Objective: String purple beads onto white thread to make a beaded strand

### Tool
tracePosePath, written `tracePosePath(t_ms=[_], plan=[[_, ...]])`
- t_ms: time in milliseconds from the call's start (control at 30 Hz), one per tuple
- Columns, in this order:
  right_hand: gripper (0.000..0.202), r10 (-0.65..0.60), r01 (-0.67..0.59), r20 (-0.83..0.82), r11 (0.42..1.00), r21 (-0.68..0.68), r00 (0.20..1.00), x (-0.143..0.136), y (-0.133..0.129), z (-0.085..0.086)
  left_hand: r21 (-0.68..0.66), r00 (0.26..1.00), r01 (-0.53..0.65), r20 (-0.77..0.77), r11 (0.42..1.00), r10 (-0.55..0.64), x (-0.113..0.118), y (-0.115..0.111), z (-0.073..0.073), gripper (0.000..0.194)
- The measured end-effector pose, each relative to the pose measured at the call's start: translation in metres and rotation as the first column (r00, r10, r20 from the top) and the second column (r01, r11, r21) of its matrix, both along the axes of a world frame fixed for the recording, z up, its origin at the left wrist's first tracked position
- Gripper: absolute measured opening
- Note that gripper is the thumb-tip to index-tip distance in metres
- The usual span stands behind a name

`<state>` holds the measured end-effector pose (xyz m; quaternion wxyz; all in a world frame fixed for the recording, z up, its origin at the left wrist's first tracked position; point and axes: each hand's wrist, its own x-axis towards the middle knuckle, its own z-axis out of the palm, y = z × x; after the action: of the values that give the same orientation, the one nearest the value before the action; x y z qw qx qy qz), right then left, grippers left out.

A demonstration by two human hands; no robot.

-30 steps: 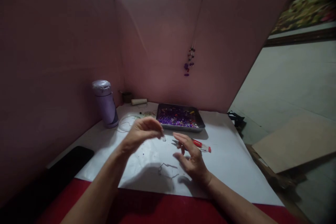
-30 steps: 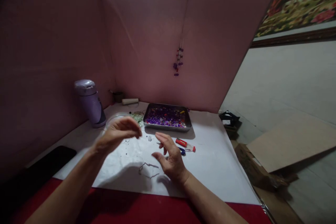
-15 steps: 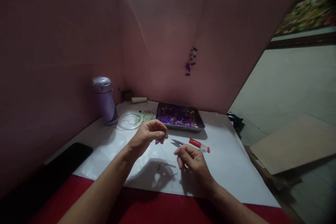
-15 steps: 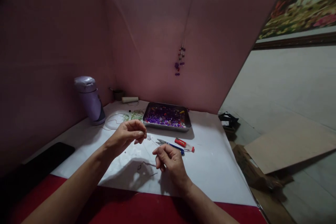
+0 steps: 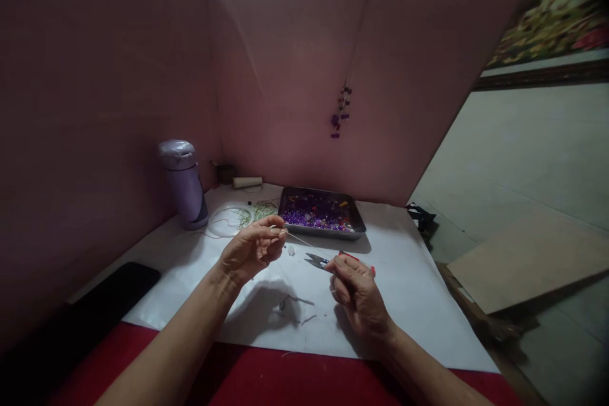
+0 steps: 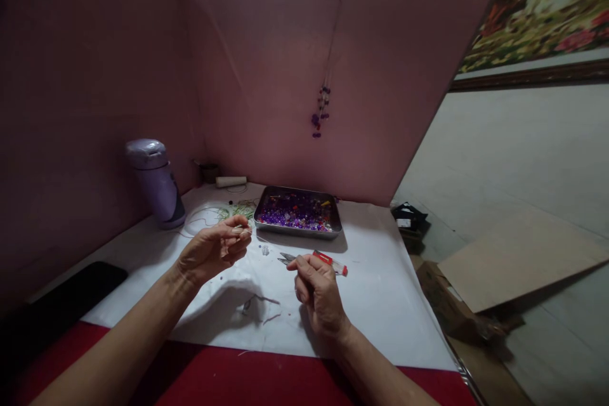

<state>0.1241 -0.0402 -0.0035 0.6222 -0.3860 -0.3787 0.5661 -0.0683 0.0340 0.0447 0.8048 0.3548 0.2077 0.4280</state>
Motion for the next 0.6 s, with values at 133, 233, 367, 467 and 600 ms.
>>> tracePosePath(t_ms=[133,233,367,467,600], plan=[[0.027,-0.042,0.042,0.027,0.999,0.02,0.999,0.003,0.002,-0.002,0.006,0.999,-0.011,0.038,1.0,0.011,-0.001,-0.002,0.002,0.021],[0.026,-0.083,0.081,0.063,0.996,0.035,0.995,0.004,0.005,-0.003,0.026,0.998,-0.038,0.058,0.999,0.037,-0.004,-0.002,0.005,0.02],[0.025,-0.131,0.121,0.187,0.99,0.066,0.974,0.001,0.003,-0.001,0.121,0.976,-0.16,-0.13,0.98,0.175,-0.008,0.003,0.008,0.019],[0.022,-0.099,0.068,0.344,0.993,0.101,0.934,-0.004,0.0,-0.001,0.336,0.825,-0.312,-0.369,0.889,0.429,-0.002,0.005,0.006,0.017],[0.024,-0.07,0.0,0.422,0.986,0.165,0.904,-0.003,0.0,-0.003,0.372,0.827,0.106,-0.548,0.922,0.126,0.018,-0.01,0.002,0.037]])
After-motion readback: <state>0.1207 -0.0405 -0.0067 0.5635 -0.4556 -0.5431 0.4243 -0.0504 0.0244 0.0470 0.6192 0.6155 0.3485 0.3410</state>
